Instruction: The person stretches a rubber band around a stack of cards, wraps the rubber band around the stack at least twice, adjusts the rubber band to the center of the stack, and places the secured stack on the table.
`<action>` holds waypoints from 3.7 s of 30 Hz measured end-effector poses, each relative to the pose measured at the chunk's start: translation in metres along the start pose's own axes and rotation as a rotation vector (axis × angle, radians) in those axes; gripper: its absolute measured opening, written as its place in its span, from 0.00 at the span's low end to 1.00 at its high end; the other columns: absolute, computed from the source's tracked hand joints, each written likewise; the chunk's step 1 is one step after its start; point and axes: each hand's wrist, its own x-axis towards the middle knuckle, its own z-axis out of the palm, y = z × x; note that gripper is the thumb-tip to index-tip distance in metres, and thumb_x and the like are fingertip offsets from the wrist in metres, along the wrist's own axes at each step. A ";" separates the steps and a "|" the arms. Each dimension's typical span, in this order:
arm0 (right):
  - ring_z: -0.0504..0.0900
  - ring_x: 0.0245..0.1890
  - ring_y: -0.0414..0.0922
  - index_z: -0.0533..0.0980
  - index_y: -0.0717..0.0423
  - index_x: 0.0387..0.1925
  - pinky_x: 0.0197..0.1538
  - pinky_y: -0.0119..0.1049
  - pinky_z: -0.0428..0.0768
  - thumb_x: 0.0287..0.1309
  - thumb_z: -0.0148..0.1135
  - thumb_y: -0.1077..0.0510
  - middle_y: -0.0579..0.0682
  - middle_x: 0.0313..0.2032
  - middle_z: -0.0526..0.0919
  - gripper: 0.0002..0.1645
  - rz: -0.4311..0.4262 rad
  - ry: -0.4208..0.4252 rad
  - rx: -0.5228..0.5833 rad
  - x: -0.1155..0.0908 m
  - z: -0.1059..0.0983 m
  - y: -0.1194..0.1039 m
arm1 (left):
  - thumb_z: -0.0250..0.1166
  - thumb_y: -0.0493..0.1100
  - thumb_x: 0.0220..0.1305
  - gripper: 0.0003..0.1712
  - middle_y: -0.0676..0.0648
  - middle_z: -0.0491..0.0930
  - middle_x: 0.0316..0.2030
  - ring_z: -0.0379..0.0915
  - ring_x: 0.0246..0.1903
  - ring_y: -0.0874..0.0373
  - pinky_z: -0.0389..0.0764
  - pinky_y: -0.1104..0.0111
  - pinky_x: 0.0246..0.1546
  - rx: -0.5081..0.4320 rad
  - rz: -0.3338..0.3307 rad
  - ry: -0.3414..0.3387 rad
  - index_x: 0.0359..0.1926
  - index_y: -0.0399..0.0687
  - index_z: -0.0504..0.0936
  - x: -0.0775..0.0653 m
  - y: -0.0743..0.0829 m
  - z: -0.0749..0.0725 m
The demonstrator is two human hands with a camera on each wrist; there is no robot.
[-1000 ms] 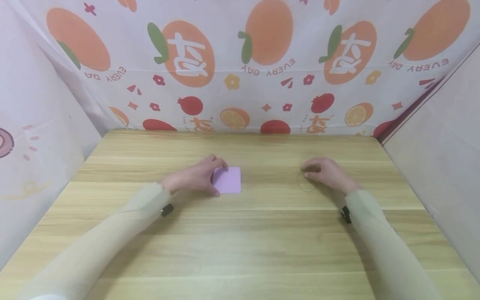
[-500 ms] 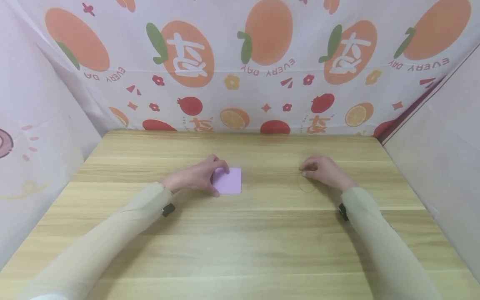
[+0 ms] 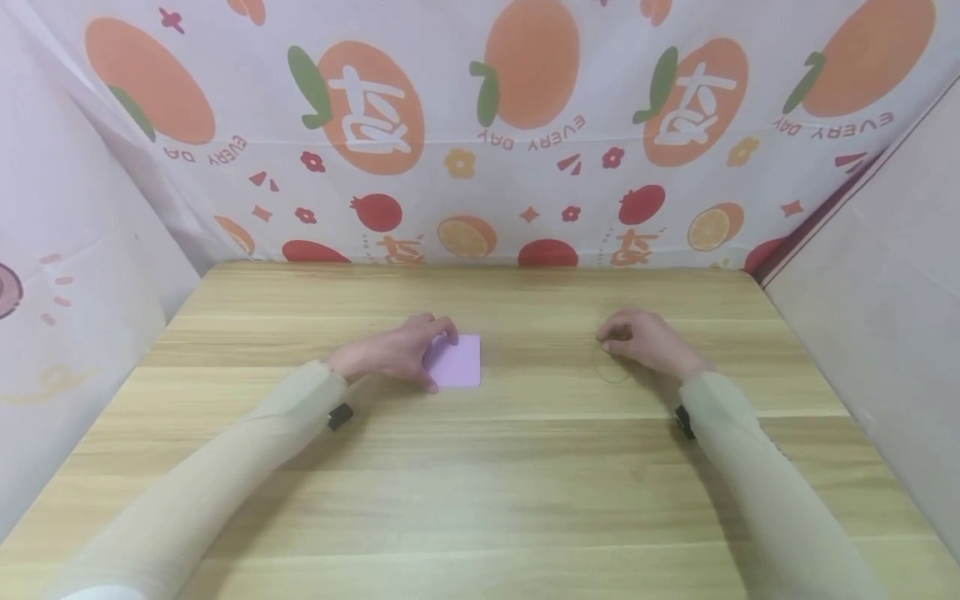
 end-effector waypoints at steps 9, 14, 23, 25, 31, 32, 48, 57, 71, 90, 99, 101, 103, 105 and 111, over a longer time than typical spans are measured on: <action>0.77 0.46 0.48 0.83 0.49 0.36 0.53 0.49 0.73 0.60 0.67 0.64 0.48 0.42 0.82 0.06 -0.010 0.002 0.001 0.000 0.000 0.001 | 0.81 0.36 0.40 0.38 0.43 0.63 0.47 0.62 0.49 0.48 0.70 0.58 0.51 -0.040 0.035 0.037 0.52 0.50 0.70 -0.003 0.000 0.001; 0.77 0.45 0.49 0.83 0.50 0.37 0.54 0.49 0.73 0.62 0.66 0.62 0.49 0.42 0.80 0.04 0.006 -0.017 -0.003 0.000 0.002 0.003 | 0.81 0.34 0.38 0.32 0.44 0.61 0.49 0.60 0.51 0.49 0.69 0.59 0.53 -0.055 0.063 0.051 0.44 0.48 0.74 -0.004 -0.002 0.003; 0.75 0.41 0.48 0.80 0.54 0.37 0.49 0.47 0.72 0.65 0.63 0.62 0.51 0.40 0.80 0.02 -0.004 -0.031 -0.020 -0.002 0.003 0.002 | 0.78 0.37 0.49 0.20 0.44 0.64 0.47 0.63 0.47 0.51 0.69 0.63 0.49 -0.091 0.027 0.065 0.41 0.45 0.77 -0.004 -0.005 0.003; 0.75 0.42 0.48 0.80 0.56 0.37 0.50 0.48 0.73 0.65 0.62 0.63 0.51 0.40 0.80 0.02 -0.013 -0.031 -0.008 -0.002 0.003 0.001 | 0.74 0.35 0.55 0.16 0.45 0.65 0.47 0.64 0.45 0.52 0.70 0.63 0.47 -0.108 0.022 0.063 0.42 0.45 0.77 -0.005 -0.006 0.003; 0.77 0.41 0.47 0.80 0.57 0.37 0.49 0.42 0.75 0.66 0.61 0.63 0.50 0.38 0.81 0.03 -0.003 -0.043 0.071 -0.007 0.000 -0.002 | 0.65 0.26 0.57 0.17 0.44 0.65 0.46 0.66 0.42 0.52 0.71 0.64 0.43 -0.165 0.072 0.064 0.45 0.46 0.78 -0.008 -0.009 0.002; 0.76 0.41 0.47 0.80 0.57 0.38 0.48 0.40 0.75 0.67 0.60 0.63 0.50 0.38 0.81 0.03 0.001 -0.044 0.080 -0.008 -0.001 -0.002 | 0.65 0.26 0.57 0.17 0.44 0.66 0.46 0.66 0.41 0.52 0.71 0.64 0.43 -0.166 0.082 0.066 0.45 0.46 0.78 -0.009 -0.009 0.002; 0.78 0.31 0.45 0.78 0.61 0.40 0.30 0.33 0.75 0.68 0.60 0.61 0.56 0.35 0.83 0.06 0.025 -0.054 0.314 -0.013 0.002 0.000 | 0.67 0.25 0.54 0.18 0.46 0.74 0.39 0.70 0.31 0.54 0.75 0.65 0.33 -0.323 0.030 0.094 0.43 0.47 0.79 -0.014 -0.006 0.000; 0.80 0.32 0.45 0.70 0.71 0.54 0.43 0.41 0.83 0.68 0.61 0.56 0.66 0.42 0.79 0.23 0.124 -0.092 0.658 -0.020 0.002 -0.008 | 0.60 0.23 0.60 0.18 0.41 0.72 0.39 0.77 0.28 0.47 0.83 0.59 0.33 -0.512 0.023 0.059 0.47 0.43 0.77 -0.019 -0.005 0.000; 0.84 0.36 0.42 0.76 0.59 0.48 0.36 0.31 0.82 0.70 0.50 0.70 0.54 0.50 0.83 0.12 0.060 -0.101 1.242 -0.024 0.014 -0.023 | 0.57 0.21 0.58 0.19 0.40 0.71 0.45 0.75 0.31 0.48 0.81 0.54 0.36 -0.643 0.019 0.152 0.47 0.40 0.76 -0.023 0.001 -0.008; 0.79 0.55 0.57 0.78 0.57 0.48 0.52 0.45 0.80 0.74 0.51 0.57 0.56 0.55 0.79 0.12 -0.002 -0.052 1.351 -0.021 0.035 -0.059 | 0.56 0.21 0.58 0.19 0.39 0.70 0.47 0.75 0.33 0.48 0.80 0.48 0.36 -0.759 0.029 0.194 0.48 0.40 0.76 -0.024 0.003 -0.003; 0.78 0.55 0.59 0.75 0.62 0.57 0.51 0.49 0.80 0.69 0.59 0.55 0.61 0.60 0.75 0.20 0.041 0.047 1.172 -0.012 0.045 -0.088 | 0.55 0.22 0.60 0.24 0.38 0.68 0.48 0.73 0.32 0.48 0.78 0.53 0.33 -0.763 0.028 0.208 0.55 0.43 0.72 -0.025 0.008 0.000; 0.79 0.55 0.60 0.75 0.64 0.57 0.49 0.49 0.80 0.67 0.62 0.54 0.62 0.60 0.74 0.22 0.041 0.075 1.124 -0.010 0.048 -0.094 | 0.56 0.22 0.61 0.27 0.38 0.68 0.48 0.74 0.33 0.48 0.78 0.54 0.34 -0.758 0.016 0.215 0.58 0.46 0.69 -0.024 0.009 0.001; 0.79 0.54 0.60 0.74 0.64 0.58 0.48 0.49 0.81 0.66 0.64 0.54 0.63 0.60 0.74 0.25 0.041 0.098 1.081 -0.009 0.050 -0.099 | 0.56 0.22 0.61 0.29 0.39 0.68 0.49 0.74 0.34 0.48 0.78 0.55 0.34 -0.753 0.003 0.220 0.61 0.48 0.67 -0.024 0.010 0.001; 0.79 0.54 0.62 0.73 0.65 0.60 0.47 0.49 0.82 0.64 0.65 0.53 0.64 0.60 0.73 0.27 0.039 0.112 1.052 -0.008 0.052 -0.104 | 0.56 0.23 0.61 0.30 0.38 0.67 0.49 0.74 0.35 0.47 0.78 0.55 0.34 -0.749 -0.002 0.220 0.62 0.48 0.67 -0.024 0.011 0.001; 0.78 0.53 0.64 0.72 0.63 0.61 0.46 0.49 0.82 0.63 0.66 0.53 0.64 0.60 0.73 0.29 0.027 0.129 1.029 -0.006 0.055 -0.112 | 0.56 0.23 0.61 0.29 0.39 0.67 0.52 0.74 0.34 0.48 0.78 0.57 0.33 -0.762 -0.007 0.220 0.62 0.45 0.68 -0.024 0.013 0.000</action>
